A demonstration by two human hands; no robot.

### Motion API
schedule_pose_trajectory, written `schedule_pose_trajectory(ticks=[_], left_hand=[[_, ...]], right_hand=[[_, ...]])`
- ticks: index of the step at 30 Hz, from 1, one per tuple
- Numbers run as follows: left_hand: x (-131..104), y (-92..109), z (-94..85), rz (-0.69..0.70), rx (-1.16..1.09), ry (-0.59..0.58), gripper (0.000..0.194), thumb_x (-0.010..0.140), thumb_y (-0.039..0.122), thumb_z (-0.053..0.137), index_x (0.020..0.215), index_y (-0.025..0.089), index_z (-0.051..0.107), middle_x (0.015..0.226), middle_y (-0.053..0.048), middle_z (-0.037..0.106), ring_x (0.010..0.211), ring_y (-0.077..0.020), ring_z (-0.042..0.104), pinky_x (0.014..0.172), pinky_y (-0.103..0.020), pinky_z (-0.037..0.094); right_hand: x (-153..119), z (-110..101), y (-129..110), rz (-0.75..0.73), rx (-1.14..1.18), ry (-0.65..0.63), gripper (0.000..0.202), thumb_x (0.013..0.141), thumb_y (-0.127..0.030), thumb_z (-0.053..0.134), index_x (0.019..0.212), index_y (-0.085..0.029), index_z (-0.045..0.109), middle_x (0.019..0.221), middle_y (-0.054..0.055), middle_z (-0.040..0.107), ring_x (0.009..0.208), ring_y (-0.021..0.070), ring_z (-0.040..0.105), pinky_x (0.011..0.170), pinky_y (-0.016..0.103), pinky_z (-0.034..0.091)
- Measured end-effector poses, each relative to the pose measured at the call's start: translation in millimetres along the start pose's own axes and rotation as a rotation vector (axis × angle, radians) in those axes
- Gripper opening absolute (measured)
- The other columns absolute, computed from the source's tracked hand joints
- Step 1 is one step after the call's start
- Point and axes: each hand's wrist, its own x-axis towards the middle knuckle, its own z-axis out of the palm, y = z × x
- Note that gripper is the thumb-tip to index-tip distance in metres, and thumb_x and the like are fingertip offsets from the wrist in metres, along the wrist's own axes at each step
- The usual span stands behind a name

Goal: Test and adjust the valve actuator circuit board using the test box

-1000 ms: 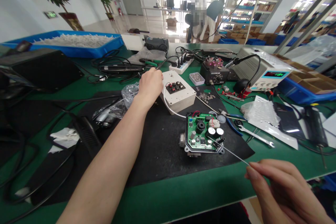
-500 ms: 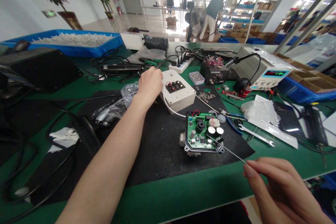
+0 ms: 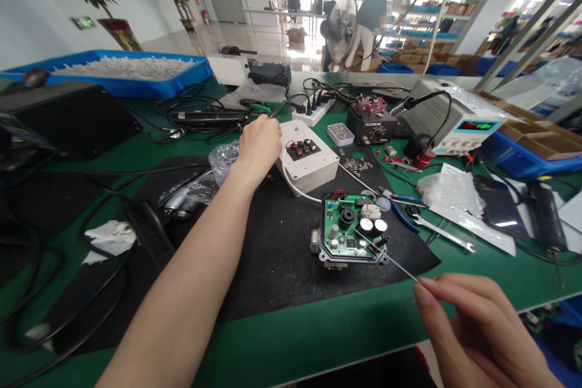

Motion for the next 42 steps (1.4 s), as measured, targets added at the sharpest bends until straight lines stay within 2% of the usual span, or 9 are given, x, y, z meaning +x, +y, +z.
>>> schedule_pose_trajectory(ticks=[6, 9, 16, 21, 25, 34, 39, 42], left_hand=[[-0.7, 0.2, -0.4, 0.004, -0.008, 0.004, 0.039, 0.108, 0.026, 0.046, 0.119, 0.015, 0.081, 0.124, -0.020, 0.074, 0.110, -0.0380, 0.070, 0.095, -0.048, 0.055], [-0.7, 0.9, -1.4, -0.003, -0.002, -0.001, 0.039, 0.108, 0.027, 0.046, 0.120, 0.015, 0.082, 0.125, -0.020, 0.074, 0.110, -0.0376, 0.069, 0.095, -0.047, 0.055], [-1.4, 1.6, -2.1, -0.005, 0.010, -0.005, 0.041, 0.108, 0.025, 0.044, 0.121, 0.015, 0.081, 0.125, -0.020, 0.074, 0.110, -0.0371, 0.069, 0.094, -0.047, 0.055], [-1.6, 0.9, -1.7, 0.007, 0.006, 0.008, 0.040, 0.107, 0.024, 0.044, 0.120, 0.014, 0.081, 0.123, -0.020, 0.074, 0.110, -0.0372, 0.069, 0.094, -0.047, 0.055], [-1.5, 0.8, -2.0, 0.003, 0.017, 0.003, 0.039, 0.108, 0.025, 0.045, 0.120, 0.015, 0.081, 0.123, -0.019, 0.074, 0.110, -0.0370, 0.069, 0.094, -0.046, 0.055], [-1.4, 1.0, -2.2, -0.006, -0.007, -0.009, 0.041, 0.109, 0.027, 0.044, 0.122, 0.015, 0.081, 0.125, -0.020, 0.073, 0.113, -0.0380, 0.068, 0.097, -0.048, 0.054], [-1.3, 1.7, -3.1, -0.007, -0.003, -0.012, 0.041, 0.109, 0.026, 0.044, 0.121, 0.015, 0.081, 0.124, -0.020, 0.074, 0.112, -0.0379, 0.069, 0.096, -0.047, 0.055], [-0.7, 1.7, -3.0, 0.008, -0.001, 0.000, 0.040, 0.108, 0.025, 0.045, 0.120, 0.015, 0.081, 0.123, -0.020, 0.074, 0.111, -0.0384, 0.071, 0.094, -0.047, 0.055]], right_hand=[[-2.4, 3.1, 0.1, -0.022, 0.008, 0.016, 0.015, 0.092, -0.004, 0.086, 0.100, -0.017, 0.083, 0.093, 0.007, 0.073, 0.073, 0.0137, 0.074, 0.059, 0.022, 0.053], [-3.1, 3.5, -0.5, 0.002, 0.003, 0.028, 0.012, 0.096, -0.008, 0.085, 0.101, -0.018, 0.083, 0.094, 0.007, 0.074, 0.072, 0.0140, 0.073, 0.056, 0.023, 0.052], [-6.2, 3.1, -4.3, 0.035, -0.031, 0.027, 0.009, 0.100, -0.013, 0.081, 0.104, -0.022, 0.081, 0.094, 0.007, 0.075, 0.075, 0.0176, 0.075, 0.062, 0.027, 0.059], [-8.2, 1.9, -1.6, -0.041, -0.055, -0.004, 0.009, 0.103, -0.013, 0.078, 0.105, -0.021, 0.080, 0.096, 0.006, 0.075, 0.074, 0.0127, 0.073, 0.051, 0.023, 0.049], [-8.0, 3.8, -0.8, -0.065, -0.050, -0.001, 0.011, 0.103, -0.011, 0.077, 0.104, -0.022, 0.079, 0.094, 0.005, 0.074, 0.075, 0.0131, 0.071, 0.044, 0.024, 0.042], [-6.8, 3.3, -1.1, -0.100, -0.057, -0.021, 0.013, 0.102, -0.009, 0.076, 0.105, -0.021, 0.078, 0.096, 0.005, 0.073, 0.080, 0.0137, 0.070, 0.053, 0.023, 0.049], [-5.6, 4.3, -1.8, -0.104, -0.072, -0.024, 0.013, 0.103, -0.008, 0.075, 0.106, -0.021, 0.077, 0.097, 0.004, 0.073, 0.080, 0.0117, 0.069, 0.068, 0.022, 0.056], [-3.0, 5.2, -0.2, -0.145, -0.066, -0.015, 0.014, 0.101, -0.006, 0.076, 0.104, -0.019, 0.077, 0.095, 0.004, 0.073, 0.078, 0.0117, 0.069, 0.069, 0.023, 0.057]])
